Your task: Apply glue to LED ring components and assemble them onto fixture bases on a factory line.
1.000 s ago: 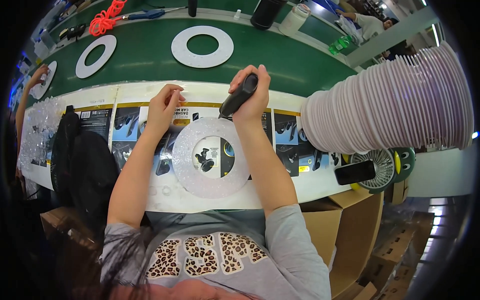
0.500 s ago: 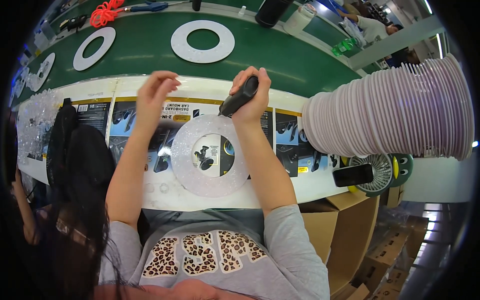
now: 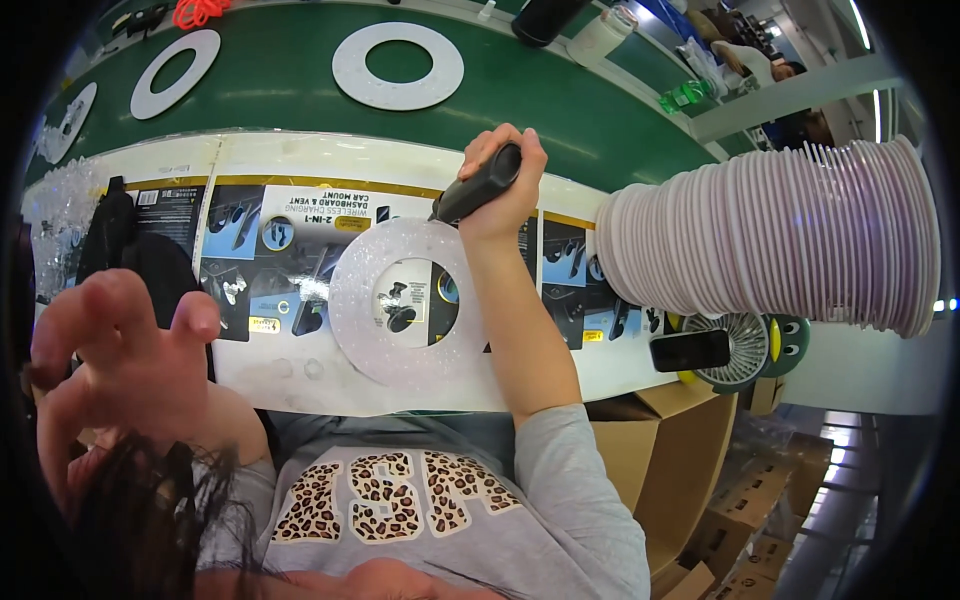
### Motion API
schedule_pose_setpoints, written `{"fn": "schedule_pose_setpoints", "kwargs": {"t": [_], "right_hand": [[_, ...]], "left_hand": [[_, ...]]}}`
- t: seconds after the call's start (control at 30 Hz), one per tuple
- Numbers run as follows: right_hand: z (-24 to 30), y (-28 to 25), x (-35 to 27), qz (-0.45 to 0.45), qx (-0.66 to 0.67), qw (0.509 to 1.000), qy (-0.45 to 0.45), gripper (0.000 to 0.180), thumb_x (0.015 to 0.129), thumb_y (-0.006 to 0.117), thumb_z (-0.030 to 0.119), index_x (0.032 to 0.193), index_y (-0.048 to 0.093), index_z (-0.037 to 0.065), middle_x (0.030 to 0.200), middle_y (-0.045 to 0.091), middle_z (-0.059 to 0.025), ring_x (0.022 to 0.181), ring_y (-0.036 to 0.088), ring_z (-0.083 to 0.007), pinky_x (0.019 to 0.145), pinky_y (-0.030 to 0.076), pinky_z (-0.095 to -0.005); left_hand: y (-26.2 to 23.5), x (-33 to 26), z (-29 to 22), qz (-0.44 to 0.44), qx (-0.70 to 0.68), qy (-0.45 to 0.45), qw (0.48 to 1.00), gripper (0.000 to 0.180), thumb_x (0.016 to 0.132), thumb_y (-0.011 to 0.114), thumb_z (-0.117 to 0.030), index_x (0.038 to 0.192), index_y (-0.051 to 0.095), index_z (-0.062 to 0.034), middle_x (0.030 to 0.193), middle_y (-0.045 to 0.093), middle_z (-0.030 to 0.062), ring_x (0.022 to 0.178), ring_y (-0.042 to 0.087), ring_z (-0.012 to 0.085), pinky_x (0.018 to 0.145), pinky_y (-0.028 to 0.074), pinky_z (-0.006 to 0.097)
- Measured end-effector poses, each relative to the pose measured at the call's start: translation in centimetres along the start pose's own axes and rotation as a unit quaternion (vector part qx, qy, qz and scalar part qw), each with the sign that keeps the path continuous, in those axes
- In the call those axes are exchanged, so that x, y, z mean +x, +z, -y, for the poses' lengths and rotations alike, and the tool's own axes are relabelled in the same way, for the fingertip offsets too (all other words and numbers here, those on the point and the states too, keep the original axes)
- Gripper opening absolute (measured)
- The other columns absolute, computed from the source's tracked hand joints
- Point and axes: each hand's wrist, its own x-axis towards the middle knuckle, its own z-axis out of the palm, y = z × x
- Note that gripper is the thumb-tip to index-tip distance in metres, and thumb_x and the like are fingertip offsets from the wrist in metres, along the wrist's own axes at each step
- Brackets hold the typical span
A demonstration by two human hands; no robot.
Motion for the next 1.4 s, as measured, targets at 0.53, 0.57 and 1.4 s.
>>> {"fn": "schedule_pose_setpoints", "kwargs": {"t": [0.53,0.57,1.4], "right_hand": [[3.2,-1.4,-1.7,-0.018,-0.019,0.999,0.03,0.042,0.088,0.034,0.036,0.059,0.038,0.007,0.048,0.041,-0.0046,0.048,0.038,-0.0142,0.057,0.031,-0.0256],[3.0,-1.6,-1.9,-0.017,-0.022,0.999,0.029,0.042,0.089,0.033,0.036,0.059,0.038,0.008,0.048,0.041,-0.0047,0.048,0.038,-0.014,0.057,0.031,-0.0255],[2.4,-0.8,-2.3,-0.009,-0.043,0.999,0.022,0.045,0.089,0.031,0.036,0.055,0.038,0.008,0.046,0.041,-0.0049,0.046,0.036,-0.0121,0.054,0.029,-0.0246]], "left_hand": [[3.7,2.3,4.1,-0.089,-0.022,0.033,0.995,0.014,0.073,0.071,-0.03,0.075,0.058,-0.0245,0.1,0.044,-0.0021,0.096,0.038,0.0172,0.078,0.033,0.039],[2.9,4.1,5.0,-0.095,-0.022,0.034,0.995,0.014,0.073,0.071,-0.03,0.076,0.058,-0.024,0.099,0.044,-0.0019,0.095,0.038,0.0172,0.078,0.033,0.038],[6.8,3.5,3.8,-0.232,0.005,0.058,0.971,0.021,0.077,0.07,-0.015,0.081,0.05,-0.0109,0.088,0.047,0.0027,0.077,0.045,0.0183,0.068,0.038,0.03]]}}
